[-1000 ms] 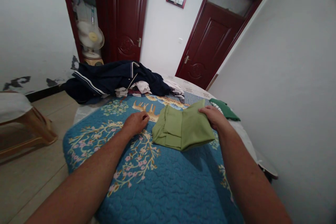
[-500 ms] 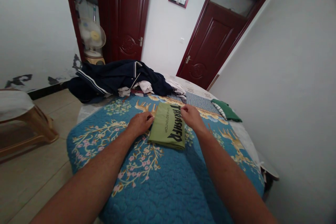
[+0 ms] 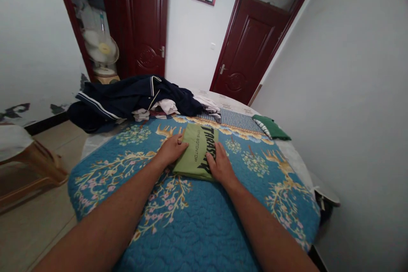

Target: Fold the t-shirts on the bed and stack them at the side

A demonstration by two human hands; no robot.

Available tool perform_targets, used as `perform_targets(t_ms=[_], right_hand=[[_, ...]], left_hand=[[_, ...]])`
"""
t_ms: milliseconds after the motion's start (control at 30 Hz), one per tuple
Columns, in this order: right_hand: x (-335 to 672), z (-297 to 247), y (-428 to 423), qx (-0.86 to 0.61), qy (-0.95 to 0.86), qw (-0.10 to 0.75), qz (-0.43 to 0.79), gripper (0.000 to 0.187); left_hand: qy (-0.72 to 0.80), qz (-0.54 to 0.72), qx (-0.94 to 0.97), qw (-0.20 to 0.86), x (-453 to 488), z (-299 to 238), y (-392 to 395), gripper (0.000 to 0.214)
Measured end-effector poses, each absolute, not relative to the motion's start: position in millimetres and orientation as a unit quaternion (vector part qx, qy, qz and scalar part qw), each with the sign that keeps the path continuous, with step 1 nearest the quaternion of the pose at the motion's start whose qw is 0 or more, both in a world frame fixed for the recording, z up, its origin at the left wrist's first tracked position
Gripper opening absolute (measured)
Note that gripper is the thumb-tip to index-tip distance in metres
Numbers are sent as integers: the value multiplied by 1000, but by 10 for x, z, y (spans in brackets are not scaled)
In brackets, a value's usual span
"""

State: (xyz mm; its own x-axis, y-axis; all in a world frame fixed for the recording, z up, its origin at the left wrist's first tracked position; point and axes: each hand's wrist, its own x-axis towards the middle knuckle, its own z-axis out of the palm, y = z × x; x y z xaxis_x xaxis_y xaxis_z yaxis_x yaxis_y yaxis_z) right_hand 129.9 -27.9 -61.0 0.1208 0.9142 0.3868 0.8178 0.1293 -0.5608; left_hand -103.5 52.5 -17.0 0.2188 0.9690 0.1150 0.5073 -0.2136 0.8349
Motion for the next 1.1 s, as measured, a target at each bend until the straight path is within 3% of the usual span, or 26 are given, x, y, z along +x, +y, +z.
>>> perform_targets(t_ms=[100,267,500,633,733,967,1100], right_hand=[[1361,-548,-266,-660,-642,381,84,71],[1391,-478,-271,-657,-635,399,76,66],[1359,-499,-292,-670,-652,349,65,64],[1365,-398,-312,-661,-652,371,28,64],[1339,-261,-309,-623,-677,391,-20,65],[1192,-303,-220,-623,-735,265,49,61],[1199,-341,-202,-638,-728,242,63,60]], left_hand=[[496,374,693,365,-878,-130,640,42],[459,425,676,390,-743,-139,747,54],[522,327,753,232,-814,-219,727,57],[478,335,806,97,-800,-227,568,50],[447,318,832,87,-766,-265,480,46],[456,255,852,30,-702,-360,436,53],[475,225,851,10,-684,-356,334,61]])
